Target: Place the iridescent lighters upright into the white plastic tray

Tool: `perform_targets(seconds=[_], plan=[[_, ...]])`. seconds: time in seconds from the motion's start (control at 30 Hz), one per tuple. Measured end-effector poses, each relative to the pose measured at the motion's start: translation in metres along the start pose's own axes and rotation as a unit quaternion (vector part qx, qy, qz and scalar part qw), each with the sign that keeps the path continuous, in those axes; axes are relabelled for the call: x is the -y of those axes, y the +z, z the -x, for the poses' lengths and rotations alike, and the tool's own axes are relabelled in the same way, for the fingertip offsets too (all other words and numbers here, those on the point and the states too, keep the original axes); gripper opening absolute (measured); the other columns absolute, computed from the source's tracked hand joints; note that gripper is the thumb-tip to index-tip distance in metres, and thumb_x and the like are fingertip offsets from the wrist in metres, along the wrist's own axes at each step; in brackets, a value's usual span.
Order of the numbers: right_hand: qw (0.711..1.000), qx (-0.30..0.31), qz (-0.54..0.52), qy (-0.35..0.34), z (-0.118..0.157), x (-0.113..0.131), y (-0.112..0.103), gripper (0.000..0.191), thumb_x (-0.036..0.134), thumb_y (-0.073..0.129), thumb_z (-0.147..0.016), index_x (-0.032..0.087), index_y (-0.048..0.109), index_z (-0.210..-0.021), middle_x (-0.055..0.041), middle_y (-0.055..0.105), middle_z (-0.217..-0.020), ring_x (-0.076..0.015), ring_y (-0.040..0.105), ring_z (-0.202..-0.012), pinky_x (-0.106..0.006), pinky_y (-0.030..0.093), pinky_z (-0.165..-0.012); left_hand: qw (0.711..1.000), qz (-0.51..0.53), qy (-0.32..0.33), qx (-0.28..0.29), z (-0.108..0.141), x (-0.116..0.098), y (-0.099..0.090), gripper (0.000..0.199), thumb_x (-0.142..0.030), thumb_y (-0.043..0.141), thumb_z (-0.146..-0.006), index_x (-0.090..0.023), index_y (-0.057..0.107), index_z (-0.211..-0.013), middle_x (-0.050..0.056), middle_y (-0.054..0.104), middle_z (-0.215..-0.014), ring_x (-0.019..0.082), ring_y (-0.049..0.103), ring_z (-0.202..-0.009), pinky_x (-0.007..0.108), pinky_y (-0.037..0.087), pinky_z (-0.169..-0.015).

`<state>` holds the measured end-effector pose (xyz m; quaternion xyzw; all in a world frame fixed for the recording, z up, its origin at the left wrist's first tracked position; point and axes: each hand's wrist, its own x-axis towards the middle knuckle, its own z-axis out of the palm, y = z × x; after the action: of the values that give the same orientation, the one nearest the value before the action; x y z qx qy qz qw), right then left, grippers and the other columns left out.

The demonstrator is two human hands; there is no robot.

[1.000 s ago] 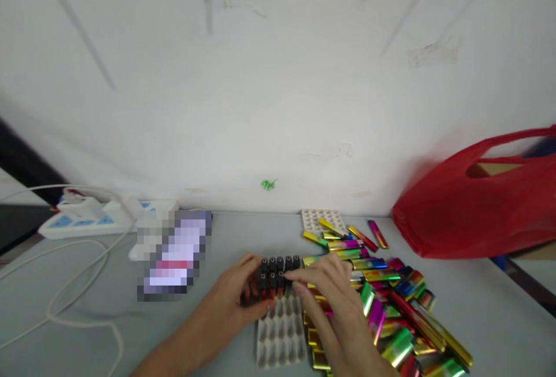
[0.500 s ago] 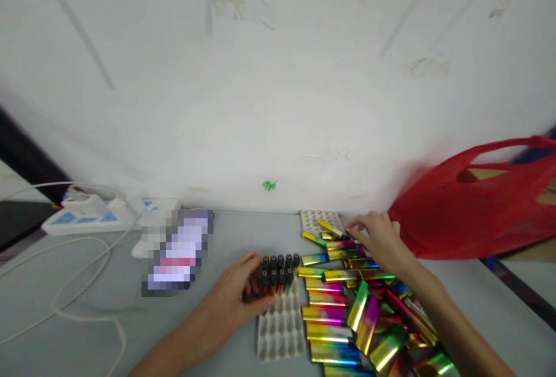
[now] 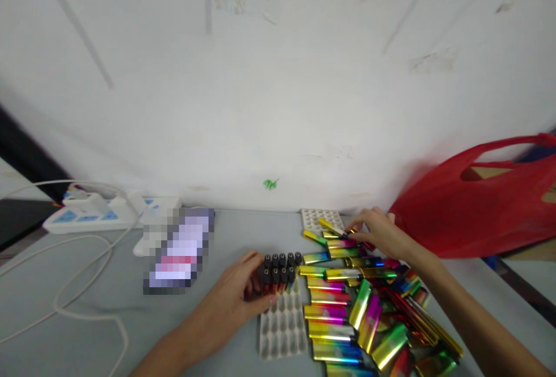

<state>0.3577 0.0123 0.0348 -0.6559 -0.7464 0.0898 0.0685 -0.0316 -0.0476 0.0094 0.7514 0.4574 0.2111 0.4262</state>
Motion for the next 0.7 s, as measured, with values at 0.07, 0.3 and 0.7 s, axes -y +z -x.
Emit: perform_targets(seconds=[0.07, 0.3, 0.7], plan=[[1.000, 0.009, -0.012, -0.009, -0.001, -0.001, -0.002, 0.019, 0.040, 0.073, -0.093, 0.033, 0.089, -0.101, -0.0065, 0.080, -0.104, -0.0357, 0.062, -0.109, -0.045, 0.038, -0.091, 1.000, 0.002, 0.000, 0.003, 0.000, 0.000, 0.000, 0.019, -0.036, 0.074, -0.091, -0.022, 0.064, -0.100, 0.001, 0.059, -0.099, 0.023, 0.060, -0.083, 0.032, 0.042, -0.071], [0.998, 0.027, -0.037, -0.037, -0.008, -0.010, -0.006, 0.013, 0.038, 0.080, -0.086, 0.028, 0.086, -0.092, -0.0059, 0.078, -0.098, -0.0353, 0.064, -0.106, -0.046, 0.039, -0.094, 1.000, 0.001, 0.003, -0.004, -0.002, 0.001, 0.000, 0.019, -0.035, 0.075, -0.089, -0.022, 0.063, -0.095, 0.001, 0.058, -0.096, 0.022, 0.059, -0.082, 0.032, 0.040, -0.070], [0.996, -0.024, -0.064, -0.064, 0.008, -0.032, -0.035, 0.025, 0.051, 0.080, -0.088, 0.028, 0.079, -0.079, -0.0066, 0.078, -0.084, -0.0349, 0.066, -0.096, -0.051, 0.043, -0.093, 1.000, -0.008, 0.001, -0.006, 0.001, -0.002, -0.001, 0.021, -0.035, 0.078, -0.091, -0.021, 0.062, -0.094, 0.000, 0.057, -0.097, 0.022, 0.058, -0.083, 0.031, 0.040, -0.072]])
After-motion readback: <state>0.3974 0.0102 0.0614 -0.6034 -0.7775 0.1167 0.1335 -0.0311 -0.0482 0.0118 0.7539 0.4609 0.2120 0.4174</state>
